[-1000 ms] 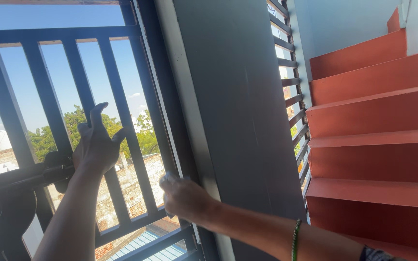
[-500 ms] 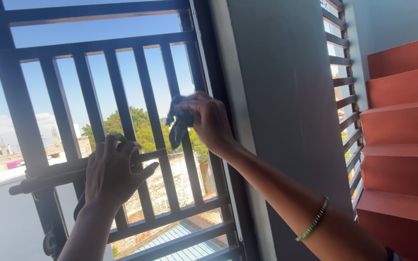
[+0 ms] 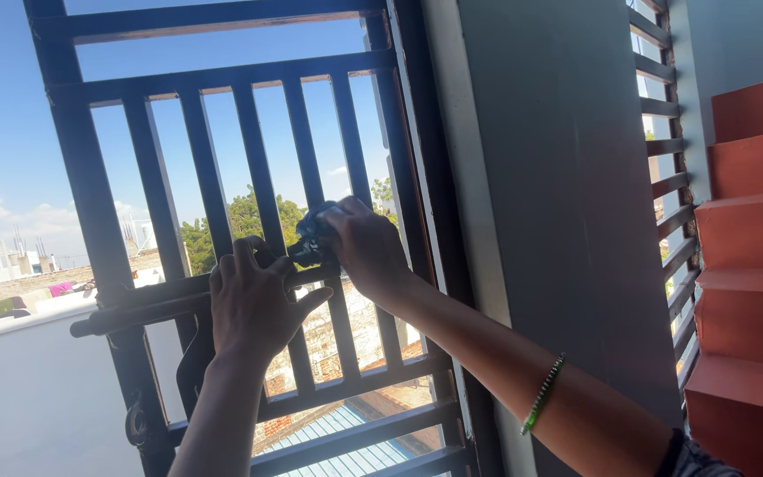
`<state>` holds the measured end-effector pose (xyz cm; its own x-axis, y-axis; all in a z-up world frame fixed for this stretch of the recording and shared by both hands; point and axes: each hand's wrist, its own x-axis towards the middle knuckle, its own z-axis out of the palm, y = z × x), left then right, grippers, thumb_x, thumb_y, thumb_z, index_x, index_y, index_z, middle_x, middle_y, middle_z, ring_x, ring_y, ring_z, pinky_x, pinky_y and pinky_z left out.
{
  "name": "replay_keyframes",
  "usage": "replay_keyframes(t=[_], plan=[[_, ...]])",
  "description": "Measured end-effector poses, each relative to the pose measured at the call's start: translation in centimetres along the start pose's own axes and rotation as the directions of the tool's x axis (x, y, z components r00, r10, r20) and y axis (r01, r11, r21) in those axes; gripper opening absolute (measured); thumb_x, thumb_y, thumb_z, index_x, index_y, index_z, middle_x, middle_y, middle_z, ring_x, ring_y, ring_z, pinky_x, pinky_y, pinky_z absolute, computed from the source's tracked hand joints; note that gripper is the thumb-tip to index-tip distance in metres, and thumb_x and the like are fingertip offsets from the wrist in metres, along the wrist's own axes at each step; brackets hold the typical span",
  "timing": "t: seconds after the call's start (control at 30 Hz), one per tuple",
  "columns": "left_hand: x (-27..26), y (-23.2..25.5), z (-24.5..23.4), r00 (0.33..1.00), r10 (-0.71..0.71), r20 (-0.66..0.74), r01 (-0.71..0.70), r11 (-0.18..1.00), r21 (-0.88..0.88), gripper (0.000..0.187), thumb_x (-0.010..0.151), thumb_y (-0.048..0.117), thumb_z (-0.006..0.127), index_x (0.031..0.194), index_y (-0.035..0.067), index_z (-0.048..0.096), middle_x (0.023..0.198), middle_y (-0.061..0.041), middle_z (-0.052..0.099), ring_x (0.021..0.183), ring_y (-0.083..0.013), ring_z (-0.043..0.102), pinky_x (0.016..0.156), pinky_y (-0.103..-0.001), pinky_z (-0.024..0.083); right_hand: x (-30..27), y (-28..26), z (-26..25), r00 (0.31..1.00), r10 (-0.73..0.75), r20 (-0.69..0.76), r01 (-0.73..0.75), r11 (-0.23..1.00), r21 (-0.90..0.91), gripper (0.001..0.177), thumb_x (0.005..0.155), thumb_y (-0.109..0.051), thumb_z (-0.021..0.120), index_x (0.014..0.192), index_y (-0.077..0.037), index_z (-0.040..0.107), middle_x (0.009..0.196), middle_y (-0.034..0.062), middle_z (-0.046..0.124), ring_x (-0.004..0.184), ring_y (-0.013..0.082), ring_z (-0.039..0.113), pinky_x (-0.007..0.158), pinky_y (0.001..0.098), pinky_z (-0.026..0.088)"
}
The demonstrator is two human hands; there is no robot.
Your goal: The person cleans a metal window grille using a cloth and a bucket of soapy water. They repeatedly dip the cloth into the bucket, wring it out, and wipe the horizontal and vertical bars of the grille. The person works systematically across different sections of the grille, including the latch mechanism.
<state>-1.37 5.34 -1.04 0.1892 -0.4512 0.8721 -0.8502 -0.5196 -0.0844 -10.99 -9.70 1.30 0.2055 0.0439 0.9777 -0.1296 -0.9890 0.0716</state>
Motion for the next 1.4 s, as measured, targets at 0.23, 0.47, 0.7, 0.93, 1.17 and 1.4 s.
replay_keyframes(t=[0.23, 0.47, 0.7, 0.93, 1.17, 1.4], plan=[[0.2, 0.7, -1.0, 0.991, -0.065, 0.116, 0.058, 0.997, 0.06, 0.059, 0.074, 0.071, 0.076, 0.101, 0.018, 0.075, 0.136, -0.01, 0.041, 0.13, -0.0288, 0.043, 0.113, -0.047, 0.035, 14.3, 1.8, 2.6, 0.876, -0.063, -0.478, 0.066, 0.998, -0.009, 0.03, 0.088, -0.007, 0.076, 0.117, -0.005, 0.067, 0.108, 0.0124, 0.073, 0.103, 0.0322, 0.071, 0.09, 0.0439, 0.056], [0.2, 0.3, -1.0, 0.996, -0.043, 0.083, 0.042, 0.999, 0.023, 0.055, 0.071, 0.062, 0.082, 0.103, 0.018, 0.073, 0.136, -0.009, 0.041, 0.13, -0.0297, 0.042, 0.111, -0.048, 0.036, 9.7, 2.6, 8.9, 0.918, 0.242, -0.315, -0.136, 0.937, 0.322, 0.076, 0.093, -0.015, 0.073, 0.147, -0.003, 0.021, 0.106, 0.017, 0.069, 0.096, 0.0306, 0.073, 0.085, 0.0408, 0.06], [0.1, 1.2, -1.2, 0.975, -0.11, 0.193, 0.101, 0.993, 0.058, 0.061, 0.069, 0.06, 0.085, 0.114, 0.021, 0.071, 0.138, -0.01, 0.038, 0.134, -0.0284, 0.039, 0.115, -0.046, 0.033, 12.3, 3.5, 8.7, 0.804, 0.55, 0.225, -0.555, 0.558, 0.617, 0.033, 0.089, -0.027, 0.077, 0.112, -0.002, 0.074, 0.096, 0.0108, 0.078, 0.083, 0.0193, 0.077, 0.068, 0.0312, 0.06], [0.6, 0.7, -1.2, 0.983, -0.084, 0.162, 0.075, 0.995, 0.059, 0.062, 0.067, 0.058, 0.087, 0.115, 0.023, 0.07, 0.134, -0.01, 0.039, 0.135, -0.0299, 0.037, 0.115, -0.047, 0.03, 16.8, 3.6, 8.7, 0.855, 0.511, 0.091, -0.379, 0.494, 0.782, 0.026, 0.093, -0.02, 0.071, 0.111, -0.002, 0.069, 0.099, 0.0135, 0.077, 0.084, 0.0189, 0.075, 0.073, 0.0352, 0.061], [0.4, 0.8, -0.6, 0.984, -0.099, 0.147, 0.092, 0.995, 0.049, 0.06, 0.066, 0.06, 0.086, 0.112, 0.024, 0.07, 0.136, -0.009, 0.038, 0.133, -0.0283, 0.039, 0.116, -0.046, 0.031, 4.7, 5.2, 11.3, 0.85, 0.361, 0.383, -0.5, 0.323, 0.804, 0.028, 0.093, -0.017, 0.072, 0.114, 0.001, 0.071, 0.102, 0.011, 0.076, 0.089, 0.0152, 0.075, 0.081, 0.0298, 0.061], [0.7, 0.3, -0.2, 0.988, -0.08, 0.134, 0.073, 0.996, 0.053, 0.046, 0.074, 0.054, 0.081, 0.103, 0.02, 0.072, 0.142, -0.01, 0.037, 0.134, -0.0303, 0.037, 0.115, -0.046, 0.03, 14.1, 5.2, 10.1, 0.899, 0.416, 0.139, -0.28, 0.3, 0.912, 0.029, 0.092, -0.023, 0.071, 0.112, -0.003, 0.064, 0.091, 0.009, 0.076, 0.081, 0.0141, 0.075, 0.071, 0.0304, 0.061]])
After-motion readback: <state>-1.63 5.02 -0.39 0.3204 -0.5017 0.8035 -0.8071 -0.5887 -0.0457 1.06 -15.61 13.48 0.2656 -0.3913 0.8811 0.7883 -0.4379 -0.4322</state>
